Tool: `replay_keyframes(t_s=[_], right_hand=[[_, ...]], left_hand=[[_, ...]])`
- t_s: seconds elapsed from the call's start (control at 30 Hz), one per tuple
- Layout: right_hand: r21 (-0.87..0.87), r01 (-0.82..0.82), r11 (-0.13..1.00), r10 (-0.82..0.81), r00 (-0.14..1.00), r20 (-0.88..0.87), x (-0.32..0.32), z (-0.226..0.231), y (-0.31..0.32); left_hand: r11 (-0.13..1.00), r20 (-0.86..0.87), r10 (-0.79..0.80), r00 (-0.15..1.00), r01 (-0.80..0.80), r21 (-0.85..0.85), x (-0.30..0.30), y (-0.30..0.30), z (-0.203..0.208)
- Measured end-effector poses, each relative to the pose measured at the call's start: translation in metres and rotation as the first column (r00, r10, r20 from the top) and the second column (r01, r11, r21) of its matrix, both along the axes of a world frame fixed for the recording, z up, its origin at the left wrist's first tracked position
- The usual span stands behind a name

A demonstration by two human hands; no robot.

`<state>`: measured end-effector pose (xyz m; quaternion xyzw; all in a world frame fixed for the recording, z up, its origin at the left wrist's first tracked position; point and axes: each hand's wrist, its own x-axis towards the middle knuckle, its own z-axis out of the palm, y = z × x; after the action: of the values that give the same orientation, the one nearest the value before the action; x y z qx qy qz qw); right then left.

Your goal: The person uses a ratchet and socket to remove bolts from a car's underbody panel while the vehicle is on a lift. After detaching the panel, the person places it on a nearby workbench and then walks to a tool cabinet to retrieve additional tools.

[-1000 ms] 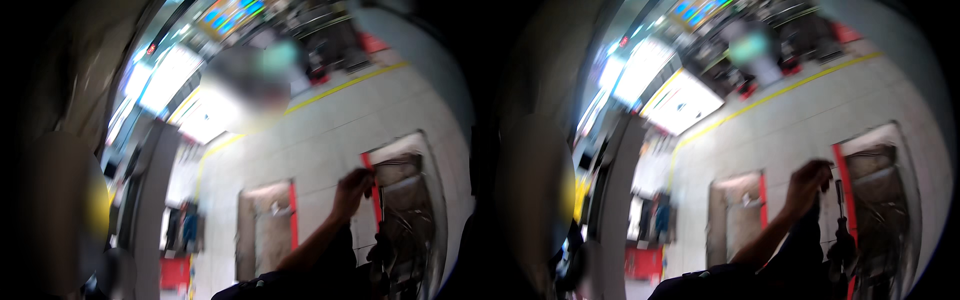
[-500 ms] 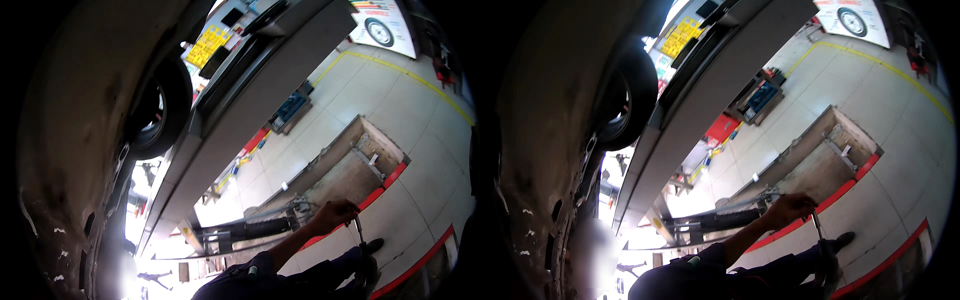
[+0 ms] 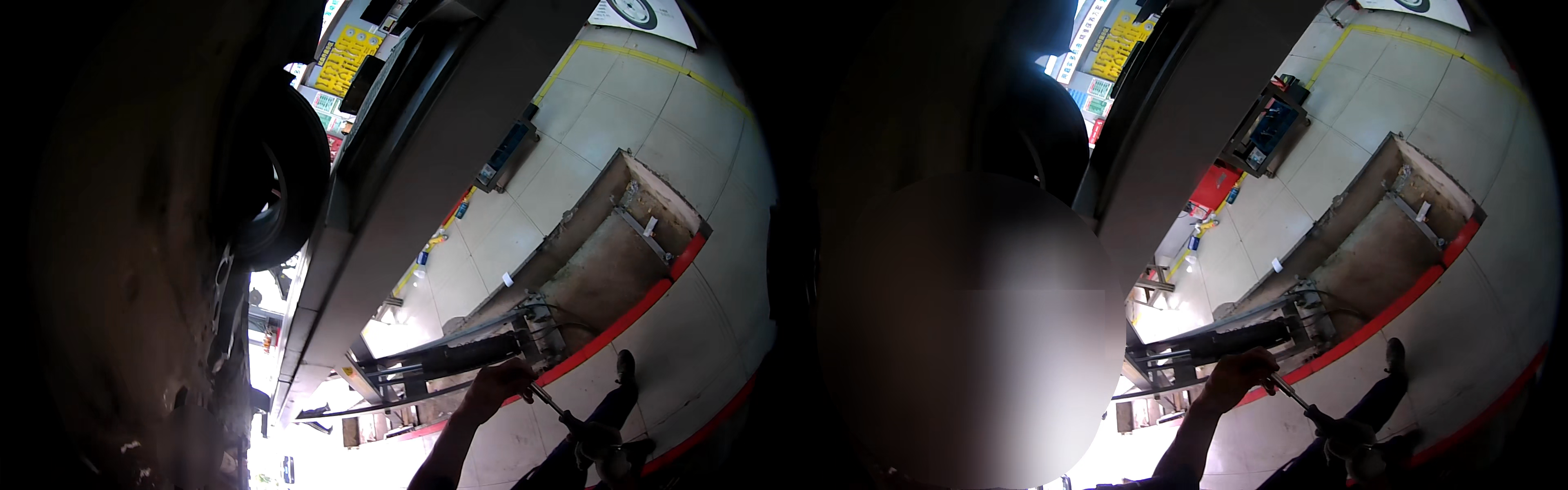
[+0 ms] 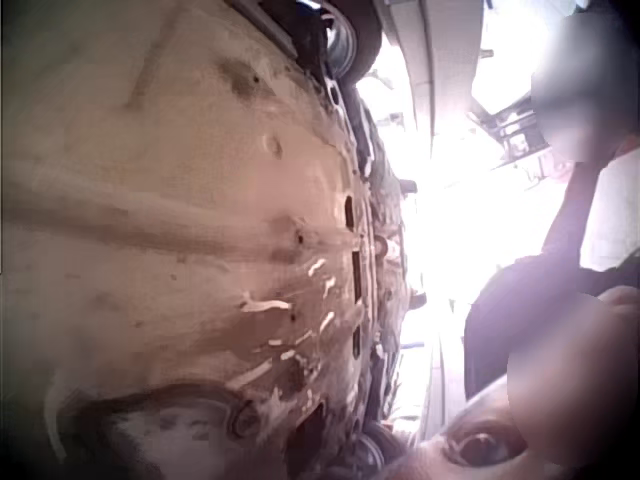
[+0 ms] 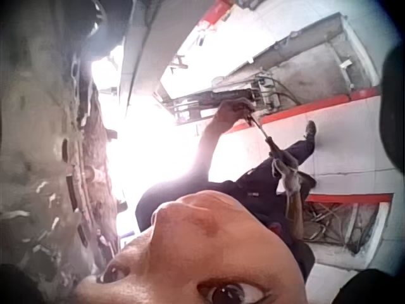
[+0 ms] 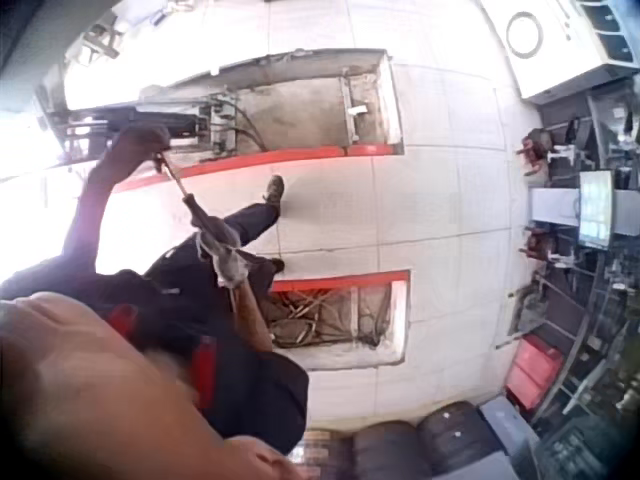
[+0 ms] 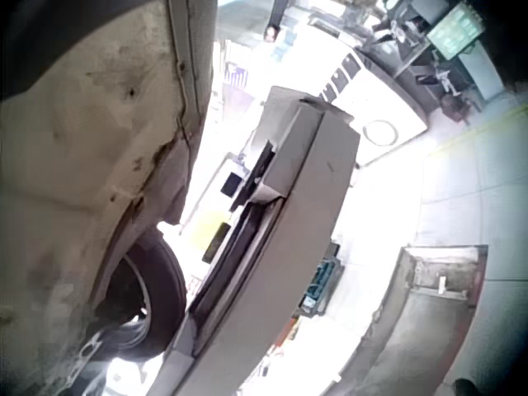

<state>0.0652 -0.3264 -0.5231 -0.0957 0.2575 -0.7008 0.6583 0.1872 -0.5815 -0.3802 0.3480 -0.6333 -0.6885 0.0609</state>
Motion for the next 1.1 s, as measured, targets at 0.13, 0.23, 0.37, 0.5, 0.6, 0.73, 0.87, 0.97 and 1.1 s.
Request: replay_keyframes(t_s=[0.13, 0.23, 0.37, 0.5, 0.6, 0.73, 0.87, 0.97, 1.1], right_hand=[[0.003, -0.137, 0.991, 0.137, 0.991, 0.001, -0.035, 0.025, -0.067], [-0.075, -0.181, 0.981, 0.168, 0.973, -0.160, -0.055, 0.044, -0.116], [-0.382, -0.039, 0.923, -0.140, 0.892, -0.429, -0.089, 0.094, -0.184], [-0.401, -0.404, 0.822, 0.304, 0.907, -0.291, -0.097, 0.108, -0.236], [-0.334, -0.531, 0.779, 0.532, 0.841, -0.099, -0.101, 0.155, -0.271], [-0.739, -0.136, 0.660, -0.191, 0.921, -0.341, -0.117, 0.233, -0.326], [-0.856, 0.116, 0.504, -0.355, 0.931, -0.083, -0.138, 0.305, -0.384], [-0.879, 0.200, 0.433, -0.514, 0.856, -0.059, -0.148, 0.336, -0.391], [-0.898, 0.209, 0.386, -0.521, 0.853, -0.025, -0.144, 0.349, -0.404]], left_hand=[[0.975, -0.097, 0.211, 0.973, -0.216, -0.042, 0.005, -0.035, 0.015], [0.899, -0.039, 0.327, 0.944, -0.324, -0.294, -0.008, -0.050, 0.050], [0.837, -0.212, 0.328, 0.921, -0.387, -0.387, -0.029, -0.086, 0.115], [0.744, -0.233, 0.243, 0.942, -0.335, -0.578, -0.040, -0.101, 0.177], [0.794, -0.455, 0.301, 0.838, -0.484, -0.367, -0.062, -0.105, 0.220], [0.748, -0.718, 0.201, 0.666, -0.578, -0.326, -0.099, -0.115, 0.289], [0.721, -0.549, -0.098, 0.830, -0.321, -0.615, -0.162, -0.147, 0.376], [0.708, -0.571, -0.163, 0.805, -0.308, -0.636, -0.191, -0.142, 0.398], [0.638, -0.582, -0.076, 0.810, -0.409, -0.652, -0.205, -0.134, 0.403]])
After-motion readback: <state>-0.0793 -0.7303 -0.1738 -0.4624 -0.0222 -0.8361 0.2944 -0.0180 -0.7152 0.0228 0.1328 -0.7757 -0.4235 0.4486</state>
